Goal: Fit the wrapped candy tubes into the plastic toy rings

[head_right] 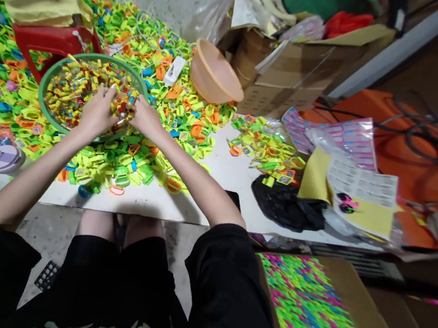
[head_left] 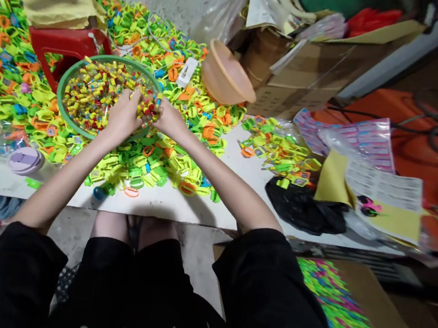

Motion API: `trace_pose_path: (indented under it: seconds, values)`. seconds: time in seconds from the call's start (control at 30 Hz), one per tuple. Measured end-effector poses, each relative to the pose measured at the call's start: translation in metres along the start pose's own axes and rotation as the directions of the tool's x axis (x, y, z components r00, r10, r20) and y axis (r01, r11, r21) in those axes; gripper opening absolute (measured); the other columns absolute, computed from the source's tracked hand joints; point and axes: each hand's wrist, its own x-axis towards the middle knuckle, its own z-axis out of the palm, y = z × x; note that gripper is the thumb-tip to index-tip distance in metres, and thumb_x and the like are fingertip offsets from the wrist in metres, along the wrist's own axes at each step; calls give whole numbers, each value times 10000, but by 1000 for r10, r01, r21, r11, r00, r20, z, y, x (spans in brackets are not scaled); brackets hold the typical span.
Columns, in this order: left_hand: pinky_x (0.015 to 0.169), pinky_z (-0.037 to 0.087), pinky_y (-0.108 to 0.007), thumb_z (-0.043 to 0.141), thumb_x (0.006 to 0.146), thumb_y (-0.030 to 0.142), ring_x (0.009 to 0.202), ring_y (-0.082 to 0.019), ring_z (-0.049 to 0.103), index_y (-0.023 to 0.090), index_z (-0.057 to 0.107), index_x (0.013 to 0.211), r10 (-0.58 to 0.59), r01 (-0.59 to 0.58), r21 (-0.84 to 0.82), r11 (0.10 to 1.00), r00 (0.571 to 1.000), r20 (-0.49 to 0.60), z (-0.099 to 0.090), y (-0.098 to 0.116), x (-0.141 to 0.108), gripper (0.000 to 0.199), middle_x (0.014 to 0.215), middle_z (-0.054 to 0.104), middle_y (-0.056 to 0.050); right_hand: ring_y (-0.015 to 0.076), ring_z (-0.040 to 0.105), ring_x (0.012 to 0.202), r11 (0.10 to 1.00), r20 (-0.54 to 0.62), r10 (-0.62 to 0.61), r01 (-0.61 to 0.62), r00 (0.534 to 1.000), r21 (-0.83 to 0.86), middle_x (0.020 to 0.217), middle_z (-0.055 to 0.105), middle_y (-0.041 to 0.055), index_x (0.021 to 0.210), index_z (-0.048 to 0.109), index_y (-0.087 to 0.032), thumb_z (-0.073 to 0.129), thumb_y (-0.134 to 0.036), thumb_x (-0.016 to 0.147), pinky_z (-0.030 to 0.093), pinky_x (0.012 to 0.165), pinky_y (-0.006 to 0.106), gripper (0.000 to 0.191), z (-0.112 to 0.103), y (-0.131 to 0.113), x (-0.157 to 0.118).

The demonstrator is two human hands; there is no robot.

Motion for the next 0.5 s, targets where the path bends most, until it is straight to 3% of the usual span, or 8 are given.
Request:
trace_pose_path:
  seconds: [0.1, 0.2, 0.33, 0.5]
  values:
    - [924, 443, -415, 552, 811, 255, 1195, -317, 453, 190, 329, 1320, 23, -23, -17, 1000, 1000, -6, 12, 20, -18, 559, 1286, 414, -133, 264, 550, 1058, 996, 22, 79, -78, 997, -38, 1164, 503, 123, 1175, 514, -122, 523, -359, 863, 482, 872, 385, 391, -7, 1, -33]
    - [835, 494, -366, 548, 795, 198, 1160, -297, 477, 192, 391, 1266, 30, -30, -25, 999, 1000, -5, 36, 35, -45, 496, 1263, 439, -130, 246, 587, 959, 988, 54, 146, -144, 988, -49, 1153, 517, 125, 1151, 541, -135, 549, -307, 846, 499, 798, 349, 350, 0, 0, -73]
    - [756, 513, -328, 540, 799, 170, 1128, -281, 499, 188, 459, 1199, 33, -28, -57, 998, 996, 82, 81, 45, -91, 408, 1239, 465, -124, 200, 604, 817, 964, 164, 265, -265, 950, -24, 1168, 521, 123, 1135, 566, -148, 573, -257, 828, 498, 696, 307, 326, 30, -3, -133]
    - [777, 509, -332, 545, 806, 167, 1121, -272, 506, 183, 481, 1169, 35, -10, -131, 991, 982, 185, 131, 50, -142, 369, 1234, 483, -129, 203, 585, 939, 938, 254, 312, -339, 916, 73, 1177, 534, 95, 1174, 559, -193, 526, -252, 854, 474, 745, 269, 327, 73, -4, -198]
